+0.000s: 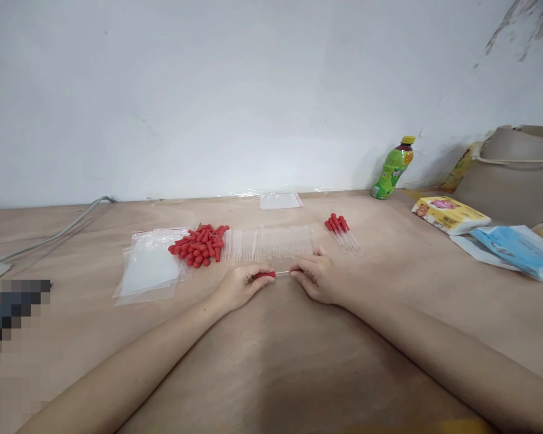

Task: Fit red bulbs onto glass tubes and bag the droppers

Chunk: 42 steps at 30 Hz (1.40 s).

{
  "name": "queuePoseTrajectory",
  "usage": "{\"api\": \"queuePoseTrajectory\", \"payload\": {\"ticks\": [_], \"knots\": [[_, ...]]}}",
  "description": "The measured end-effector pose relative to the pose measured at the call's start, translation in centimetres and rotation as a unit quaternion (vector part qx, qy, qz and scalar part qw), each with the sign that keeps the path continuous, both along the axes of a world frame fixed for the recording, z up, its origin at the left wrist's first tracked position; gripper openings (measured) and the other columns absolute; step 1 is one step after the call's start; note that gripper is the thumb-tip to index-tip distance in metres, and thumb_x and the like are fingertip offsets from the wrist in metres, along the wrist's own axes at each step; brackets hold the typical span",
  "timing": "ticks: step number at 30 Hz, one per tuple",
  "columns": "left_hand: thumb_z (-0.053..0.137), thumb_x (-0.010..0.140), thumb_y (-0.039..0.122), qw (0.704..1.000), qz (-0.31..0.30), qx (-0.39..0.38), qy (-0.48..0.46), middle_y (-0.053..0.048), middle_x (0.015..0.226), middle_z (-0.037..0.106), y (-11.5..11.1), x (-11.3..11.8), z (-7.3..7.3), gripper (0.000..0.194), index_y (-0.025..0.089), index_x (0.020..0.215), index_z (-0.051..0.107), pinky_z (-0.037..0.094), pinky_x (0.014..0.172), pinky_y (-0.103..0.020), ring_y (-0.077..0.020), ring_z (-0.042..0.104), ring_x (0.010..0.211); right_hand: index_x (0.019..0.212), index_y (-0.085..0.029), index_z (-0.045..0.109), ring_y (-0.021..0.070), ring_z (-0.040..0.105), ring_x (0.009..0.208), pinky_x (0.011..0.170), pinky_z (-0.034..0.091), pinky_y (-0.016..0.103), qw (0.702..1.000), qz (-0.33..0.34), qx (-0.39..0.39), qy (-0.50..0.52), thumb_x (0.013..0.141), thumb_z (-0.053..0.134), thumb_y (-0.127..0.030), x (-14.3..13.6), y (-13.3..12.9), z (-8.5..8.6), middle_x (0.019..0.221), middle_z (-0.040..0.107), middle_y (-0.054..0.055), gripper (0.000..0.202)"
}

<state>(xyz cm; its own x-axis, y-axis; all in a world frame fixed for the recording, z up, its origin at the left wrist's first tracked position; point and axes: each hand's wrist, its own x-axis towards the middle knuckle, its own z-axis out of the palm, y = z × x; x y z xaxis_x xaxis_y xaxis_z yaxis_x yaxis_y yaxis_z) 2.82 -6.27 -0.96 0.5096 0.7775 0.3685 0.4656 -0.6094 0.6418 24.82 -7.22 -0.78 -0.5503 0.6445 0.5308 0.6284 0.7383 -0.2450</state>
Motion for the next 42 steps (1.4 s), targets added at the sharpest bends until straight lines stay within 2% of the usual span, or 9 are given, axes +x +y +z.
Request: {"api": "queuePoseTrajectory", "payload": {"ticks": [4, 20, 31, 35, 39, 42], "knots": [[0.055, 0.080, 0.029, 1.000, -0.012, -0.011, 0.003, -0.002, 0.085, 0.068, -0.1, 0.0, 0.1, 0.018, 0.017, 0.090, 0.064, 0.050, 0.068, -0.024, -0.0132, 0.062, 0.074, 0.078, -0.016, 0.056, 0.0113, 0.051, 0.063, 0.069, 0.022, 0.030, 1.000, 0.001, -0.006, -0.007, 0.086, 0.039, -0.021, -0.2, -0.2, 0.0, 0.071, 0.063, 0.002, 0.019], [0.057, 0.078, 0.027, 1.000, -0.025, -0.017, 0.006, -0.002, 0.085, 0.068, -0.1, 0.1, 0.1, 0.017, 0.016, 0.089, 0.064, 0.049, 0.068, -0.024, -0.0135, 0.062, 0.075, 0.071, -0.016, 0.054, 0.0106, 0.049, 0.058, 0.068, 0.021, 0.029, 0.998, -0.004, -0.038, -0.054, 0.087, 0.034, -0.022, -1.3, -0.4, 0.4, 0.064, 0.060, 0.001, 0.027], [0.056, 0.079, 0.027, 1.000, -0.020, -0.004, 0.006, -0.003, 0.084, 0.068, 0.0, 0.0, -0.1, 0.016, 0.017, 0.089, 0.064, 0.049, 0.067, -0.024, -0.0135, 0.062, 0.074, 0.067, -0.017, 0.054, 0.0096, 0.048, 0.054, 0.073, 0.025, 0.030, 0.992, -0.004, -0.116, -0.040, 0.089, 0.034, -0.023, -1.9, 0.0, 0.2, 0.061, 0.061, -0.002, 0.030], [0.057, 0.078, 0.028, 1.000, -0.018, -0.009, 0.001, -0.003, 0.084, 0.068, -0.2, 0.0, 0.0, 0.017, 0.016, 0.089, 0.064, 0.050, 0.068, -0.024, -0.0138, 0.062, 0.074, 0.068, -0.017, 0.055, 0.0094, 0.050, 0.056, 0.074, 0.026, 0.030, 0.991, 0.010, -0.123, -0.053, 0.089, 0.033, -0.023, -1.7, 0.1, 0.9, 0.062, 0.061, -0.002, 0.031], [0.057, 0.078, 0.029, 1.000, -0.013, -0.023, 0.001, -0.003, 0.085, 0.067, -0.4, 0.1, 0.3, 0.017, 0.016, 0.088, 0.063, 0.050, 0.068, -0.025, -0.0141, 0.062, 0.075, 0.070, -0.017, 0.058, 0.0103, 0.049, 0.055, 0.074, 0.027, 0.031, 0.988, 0.030, -0.083, -0.128, 0.088, 0.036, -0.024, -1.2, -0.1, 2.4, 0.064, 0.063, 0.001, 0.029], [0.056, 0.079, 0.028, 0.999, -0.004, -0.031, -0.006, -0.004, 0.088, 0.066, -0.3, 0.3, 0.5, 0.022, 0.016, 0.098, 0.059, 0.050, 0.070, -0.026, -0.0139, 0.061, 0.077, 0.074, -0.018, 0.061, 0.0112, 0.050, 0.056, 0.076, 0.027, 0.032, 0.985, 0.035, -0.068, -0.157, 0.085, 0.041, -0.023, -0.4, -0.1, 3.5, 0.066, 0.064, 0.002, 0.024]]}}
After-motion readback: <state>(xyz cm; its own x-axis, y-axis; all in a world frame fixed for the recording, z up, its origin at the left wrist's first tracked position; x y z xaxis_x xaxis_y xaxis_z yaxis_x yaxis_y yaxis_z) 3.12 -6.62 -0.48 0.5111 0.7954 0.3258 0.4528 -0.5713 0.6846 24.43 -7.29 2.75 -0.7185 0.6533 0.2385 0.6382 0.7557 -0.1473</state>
